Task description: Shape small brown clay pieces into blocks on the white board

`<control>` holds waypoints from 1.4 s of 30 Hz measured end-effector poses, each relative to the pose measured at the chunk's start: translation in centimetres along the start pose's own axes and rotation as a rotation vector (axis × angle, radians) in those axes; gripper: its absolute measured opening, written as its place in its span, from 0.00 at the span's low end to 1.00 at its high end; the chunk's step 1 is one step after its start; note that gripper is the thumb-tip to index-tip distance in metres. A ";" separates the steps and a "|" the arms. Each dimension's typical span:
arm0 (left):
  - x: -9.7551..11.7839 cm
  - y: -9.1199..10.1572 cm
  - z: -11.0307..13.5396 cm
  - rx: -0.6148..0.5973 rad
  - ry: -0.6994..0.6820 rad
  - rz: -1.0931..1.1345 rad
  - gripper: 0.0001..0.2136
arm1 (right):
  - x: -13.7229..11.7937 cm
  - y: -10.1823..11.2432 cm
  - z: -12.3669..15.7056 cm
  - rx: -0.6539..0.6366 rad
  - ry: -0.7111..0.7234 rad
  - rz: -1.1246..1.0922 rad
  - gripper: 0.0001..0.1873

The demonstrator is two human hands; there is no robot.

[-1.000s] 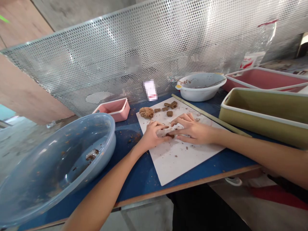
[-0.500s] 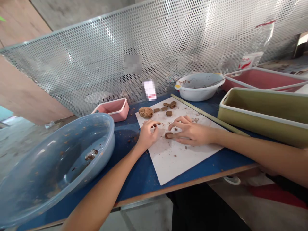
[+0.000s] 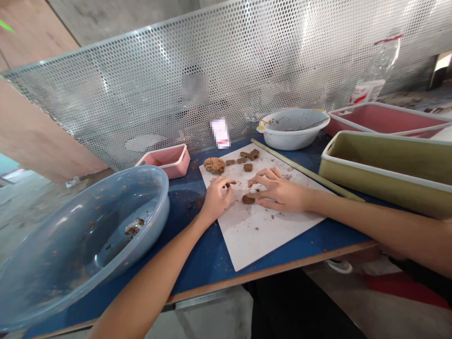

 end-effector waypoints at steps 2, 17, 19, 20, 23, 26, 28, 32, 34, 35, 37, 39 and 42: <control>0.0 0.0 0.0 0.004 -0.001 -0.001 0.12 | -0.1 -0.3 -0.1 -0.037 0.007 -0.040 0.23; -0.2 -0.1 0.0 -0.001 0.005 -0.004 0.12 | 0.3 0.8 0.0 0.015 -0.049 0.010 0.23; -0.2 -0.1 0.0 -0.010 0.006 -0.012 0.13 | 0.2 1.0 0.0 0.031 0.001 -0.031 0.23; -0.2 -0.1 0.0 -0.015 0.007 -0.014 0.12 | 0.1 1.0 0.0 0.021 0.030 -0.052 0.22; -0.3 -0.2 -0.1 -0.020 0.010 -0.013 0.12 | 0.0 0.8 0.0 -0.037 0.046 -0.068 0.22; -0.3 -0.2 -0.1 -0.012 0.010 -0.014 0.12 | 0.4 0.9 0.0 -0.028 0.013 -0.042 0.22; -0.4 -0.2 -0.1 -0.011 0.007 -0.014 0.12 | 0.4 1.2 0.2 -0.006 0.046 -0.043 0.21; -0.3 -0.2 0.0 -0.019 0.007 -0.021 0.12 | 0.3 1.5 0.5 -0.017 0.107 -0.024 0.20; -0.2 -0.2 0.0 -0.020 0.006 -0.025 0.12 | 0.5 1.6 0.6 -0.003 0.094 -0.001 0.21; -0.2 -0.2 0.0 -0.020 0.006 -0.027 0.12 | 0.5 1.6 0.6 0.005 0.091 0.003 0.21; -0.2 -0.2 0.0 -0.020 0.006 -0.031 0.12 | 0.5 1.4 0.5 0.001 0.100 -0.006 0.21; -0.2 -0.2 0.0 -0.018 0.007 -0.030 0.12 | 0.3 1.1 0.4 -0.023 0.104 0.002 0.21; -0.2 -0.3 0.0 -0.012 -0.004 -0.019 0.12 | 0.0 1.4 0.1 -0.009 0.056 0.052 0.24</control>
Point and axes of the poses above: each hand's wrist, its own z-axis away from the middle knuckle, its own y-axis out of the back of the hand, x = y × z, the point moved 6 cm from there along -z, towards the middle knuckle, and after that the axes turned 10 degrees about -z, right-handed, at the moved point
